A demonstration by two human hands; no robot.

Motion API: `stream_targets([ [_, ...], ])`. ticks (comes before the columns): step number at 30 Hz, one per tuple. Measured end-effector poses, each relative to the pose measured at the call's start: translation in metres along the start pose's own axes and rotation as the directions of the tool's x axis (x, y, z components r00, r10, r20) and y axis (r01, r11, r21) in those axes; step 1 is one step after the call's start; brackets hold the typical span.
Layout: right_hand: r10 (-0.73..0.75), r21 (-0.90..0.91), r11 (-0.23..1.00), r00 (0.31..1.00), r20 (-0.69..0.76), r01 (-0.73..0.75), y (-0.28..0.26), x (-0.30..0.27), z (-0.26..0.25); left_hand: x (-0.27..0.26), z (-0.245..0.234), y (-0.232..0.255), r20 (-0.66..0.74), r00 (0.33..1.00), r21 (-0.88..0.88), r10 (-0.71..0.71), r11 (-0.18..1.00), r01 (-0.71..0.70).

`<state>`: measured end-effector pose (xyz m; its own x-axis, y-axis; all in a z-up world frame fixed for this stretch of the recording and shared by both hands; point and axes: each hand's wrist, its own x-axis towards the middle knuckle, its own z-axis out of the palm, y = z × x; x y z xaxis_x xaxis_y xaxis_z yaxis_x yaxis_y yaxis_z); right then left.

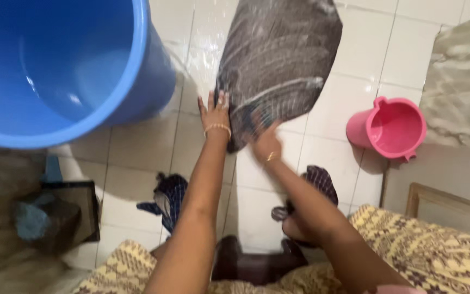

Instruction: The person washes a door mat on the floor, scrubbing it with a brush and pouring water from a pink container.

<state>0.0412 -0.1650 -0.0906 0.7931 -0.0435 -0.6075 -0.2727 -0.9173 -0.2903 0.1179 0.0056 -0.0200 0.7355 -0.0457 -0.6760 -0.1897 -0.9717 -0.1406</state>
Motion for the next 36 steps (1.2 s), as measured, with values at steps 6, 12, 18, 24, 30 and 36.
stream_targets([
  [6, 0.103, 0.15, 0.985, 0.991, -0.084, -0.09, 0.083, 0.05, -0.09, -0.001, -0.001, -0.009, 0.02, 1.0, -0.052, -0.006, 0.999, 0.007],
  [12, 0.083, 0.219, 0.976, 0.925, -0.37, 0.0, 0.025, 0.066, -0.078, 0.017, 0.018, -0.002, -0.01, 1.0, 0.0, -0.019, 1.0, 0.019],
  [18, -0.264, -0.329, 0.898, 0.956, 0.127, 0.292, 0.018, 0.044, -0.087, 0.034, 0.052, -0.001, -0.145, 0.989, -0.106, -0.024, 0.994, 0.009],
  [24, -0.113, -0.188, 0.979, 0.974, -0.195, 0.075, 0.008, 0.086, -0.102, 0.007, 0.101, 0.062, -0.331, 0.941, -0.41, 0.075, 0.887, -0.215],
  [30, -0.606, -0.377, 0.538, 0.657, 0.448, 0.754, 0.008, 0.047, -0.112, -0.04, 0.149, 0.108, -0.451, 0.878, -0.039, 0.16, 0.979, -0.198],
  [36, -0.447, -0.45, 0.83, 0.876, -0.184, 0.329, -0.056, 0.111, -0.127, -0.031, 0.153, 0.11, -0.49, 0.86, -0.141, 0.145, 0.96, -0.242],
])
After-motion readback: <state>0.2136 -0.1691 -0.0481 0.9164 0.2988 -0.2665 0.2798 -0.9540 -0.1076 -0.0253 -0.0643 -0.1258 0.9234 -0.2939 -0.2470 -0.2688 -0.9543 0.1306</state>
